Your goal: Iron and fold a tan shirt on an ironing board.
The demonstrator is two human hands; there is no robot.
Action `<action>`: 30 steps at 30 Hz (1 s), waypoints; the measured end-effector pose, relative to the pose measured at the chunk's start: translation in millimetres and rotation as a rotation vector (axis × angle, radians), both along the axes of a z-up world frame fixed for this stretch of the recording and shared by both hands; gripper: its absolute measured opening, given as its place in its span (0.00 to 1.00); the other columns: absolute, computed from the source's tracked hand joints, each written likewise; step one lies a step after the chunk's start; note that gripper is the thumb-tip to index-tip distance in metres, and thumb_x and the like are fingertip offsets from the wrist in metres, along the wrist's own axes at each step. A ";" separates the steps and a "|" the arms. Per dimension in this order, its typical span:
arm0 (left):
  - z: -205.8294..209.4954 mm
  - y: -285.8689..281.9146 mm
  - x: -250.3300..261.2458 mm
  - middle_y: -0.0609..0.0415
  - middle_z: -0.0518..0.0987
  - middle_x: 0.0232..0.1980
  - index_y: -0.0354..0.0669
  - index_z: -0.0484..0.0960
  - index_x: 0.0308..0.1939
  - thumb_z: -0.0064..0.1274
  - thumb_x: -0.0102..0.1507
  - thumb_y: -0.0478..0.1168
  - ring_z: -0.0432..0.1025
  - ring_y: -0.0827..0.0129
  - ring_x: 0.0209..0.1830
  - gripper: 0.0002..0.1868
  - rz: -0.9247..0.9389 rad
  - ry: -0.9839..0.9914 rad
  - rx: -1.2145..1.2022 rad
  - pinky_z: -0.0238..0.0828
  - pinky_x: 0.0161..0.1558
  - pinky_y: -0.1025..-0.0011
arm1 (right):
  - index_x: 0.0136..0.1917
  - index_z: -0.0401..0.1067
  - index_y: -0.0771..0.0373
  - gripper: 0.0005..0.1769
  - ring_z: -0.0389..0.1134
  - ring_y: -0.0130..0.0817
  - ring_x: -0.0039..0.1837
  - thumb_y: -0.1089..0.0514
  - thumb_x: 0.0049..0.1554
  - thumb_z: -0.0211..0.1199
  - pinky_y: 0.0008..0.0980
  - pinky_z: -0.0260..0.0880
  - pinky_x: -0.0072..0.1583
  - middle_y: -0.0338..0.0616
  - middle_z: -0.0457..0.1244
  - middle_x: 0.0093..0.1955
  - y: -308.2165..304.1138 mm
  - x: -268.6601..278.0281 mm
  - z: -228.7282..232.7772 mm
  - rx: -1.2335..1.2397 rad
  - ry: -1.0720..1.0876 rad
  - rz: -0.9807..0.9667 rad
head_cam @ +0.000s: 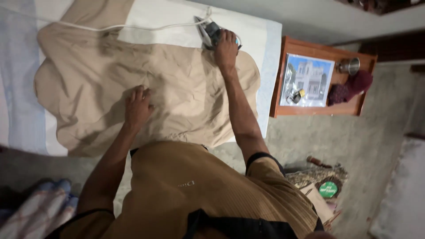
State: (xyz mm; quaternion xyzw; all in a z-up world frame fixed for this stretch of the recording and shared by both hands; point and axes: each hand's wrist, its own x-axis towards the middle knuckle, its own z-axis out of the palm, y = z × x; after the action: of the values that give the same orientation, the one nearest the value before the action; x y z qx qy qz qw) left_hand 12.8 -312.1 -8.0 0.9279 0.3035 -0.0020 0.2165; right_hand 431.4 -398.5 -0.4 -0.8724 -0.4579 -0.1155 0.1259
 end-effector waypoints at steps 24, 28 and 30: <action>-11.4 117.1 47.6 0.39 0.69 0.70 0.41 0.73 0.72 0.52 0.70 0.43 0.64 0.46 0.67 0.26 0.061 -0.064 0.161 0.60 0.61 0.40 | 0.61 0.69 0.68 0.17 0.69 0.58 0.51 0.54 0.64 0.61 0.52 0.67 0.54 0.62 0.66 0.50 2.7 -103.8 138.8 -0.212 0.581 0.424; -10.3 137.3 78.7 0.38 0.69 0.66 0.42 0.69 0.75 0.52 0.66 0.41 0.63 0.43 0.63 0.32 0.006 -0.144 0.098 0.57 0.56 0.36 | 0.57 0.69 0.67 0.16 0.69 0.57 0.52 0.52 0.64 0.62 0.51 0.68 0.56 0.61 0.67 0.51 -11.8 -156.8 100.4 -0.260 0.697 0.406; -34.8 144.4 91.7 0.43 0.70 0.70 0.38 0.68 0.78 0.49 0.66 0.35 0.65 0.50 0.68 0.34 -0.125 -0.212 0.200 0.55 0.62 0.36 | 0.61 0.69 0.67 0.19 0.67 0.61 0.54 0.55 0.61 0.61 0.53 0.67 0.56 0.63 0.66 0.50 -15.4 -180.5 93.6 -0.224 0.698 0.467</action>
State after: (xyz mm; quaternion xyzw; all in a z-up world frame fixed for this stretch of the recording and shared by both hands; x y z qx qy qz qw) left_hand 104.4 -167.7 -42.8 0.9569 0.2191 0.1129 0.1534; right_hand 250.9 -413.8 93.3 -0.7404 -0.5828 0.2685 0.2003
